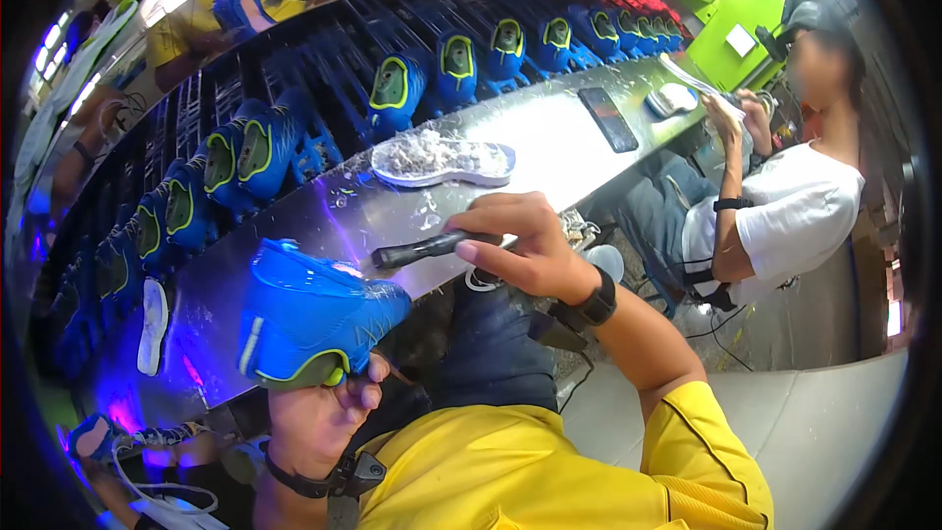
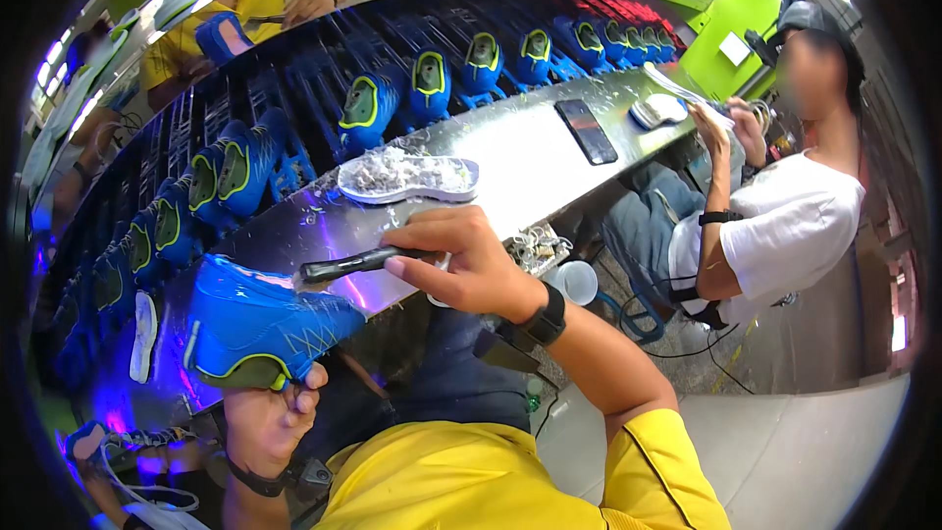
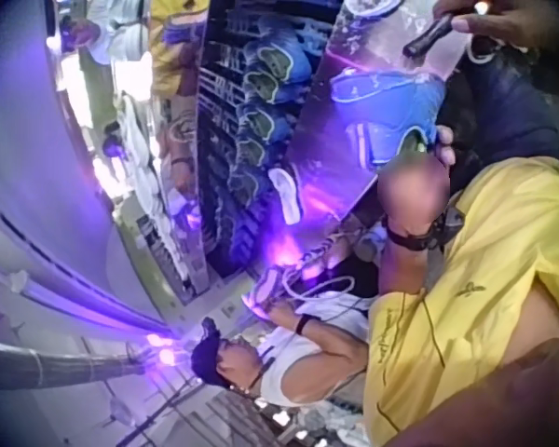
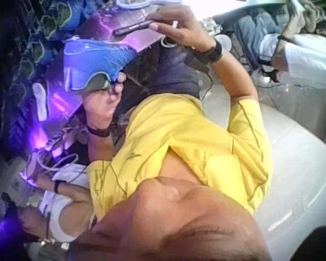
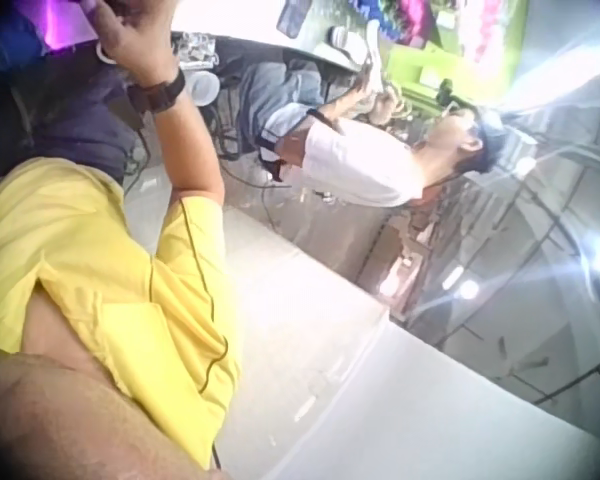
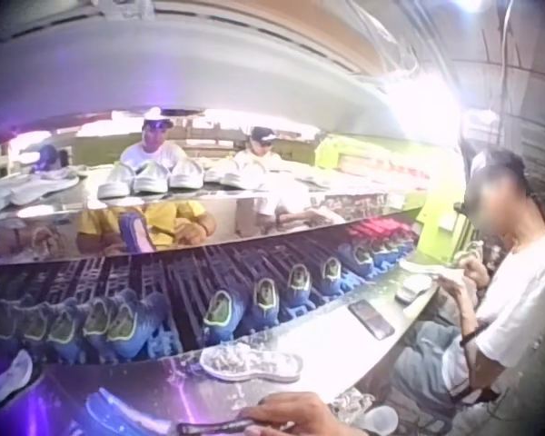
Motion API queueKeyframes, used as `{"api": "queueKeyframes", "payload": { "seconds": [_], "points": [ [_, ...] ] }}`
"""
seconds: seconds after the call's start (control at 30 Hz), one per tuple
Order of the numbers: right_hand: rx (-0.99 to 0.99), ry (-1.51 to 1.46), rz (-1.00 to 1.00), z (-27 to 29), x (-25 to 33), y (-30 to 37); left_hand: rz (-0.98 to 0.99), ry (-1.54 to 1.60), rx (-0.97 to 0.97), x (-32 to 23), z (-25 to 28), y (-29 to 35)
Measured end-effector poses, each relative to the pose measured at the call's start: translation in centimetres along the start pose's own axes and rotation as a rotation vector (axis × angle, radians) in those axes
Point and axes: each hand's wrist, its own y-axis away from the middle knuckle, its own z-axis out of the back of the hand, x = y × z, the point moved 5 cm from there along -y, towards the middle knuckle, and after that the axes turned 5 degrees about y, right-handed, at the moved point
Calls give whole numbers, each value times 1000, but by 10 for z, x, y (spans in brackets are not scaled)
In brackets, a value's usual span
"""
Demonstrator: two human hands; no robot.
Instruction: Applying glue to the edges of shoe upper components on a workbench.
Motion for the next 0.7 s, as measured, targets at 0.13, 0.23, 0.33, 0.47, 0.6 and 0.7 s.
{"api": "queueKeyframes", "payload": {
  "seconds": [0.13, 0.23, 0.33, 0.47, 0.6, 0.7],
  "points": [
    [-69, 26, 117, 21, 36, -12, -46, -88, 5, -8, 14, -1],
    [-48, 130, 151, 29, 59, -24, -77, -149, -14, -11, 20, -3],
    [-84, 166, 225, 32, 61, -32, -93, -199, -30, -11, 14, -5],
    [-51, 190, 236, 33, 59, -31, -129, -256, -79, -8, 8, -4],
    [-36, 161, 202, 32, 46, -21, -77, -158, -56, -11, 16, -4],
    [-49, 167, 138, 32, 27, -7, -65, -138, -2, -12, 15, -8]
  ]
}}
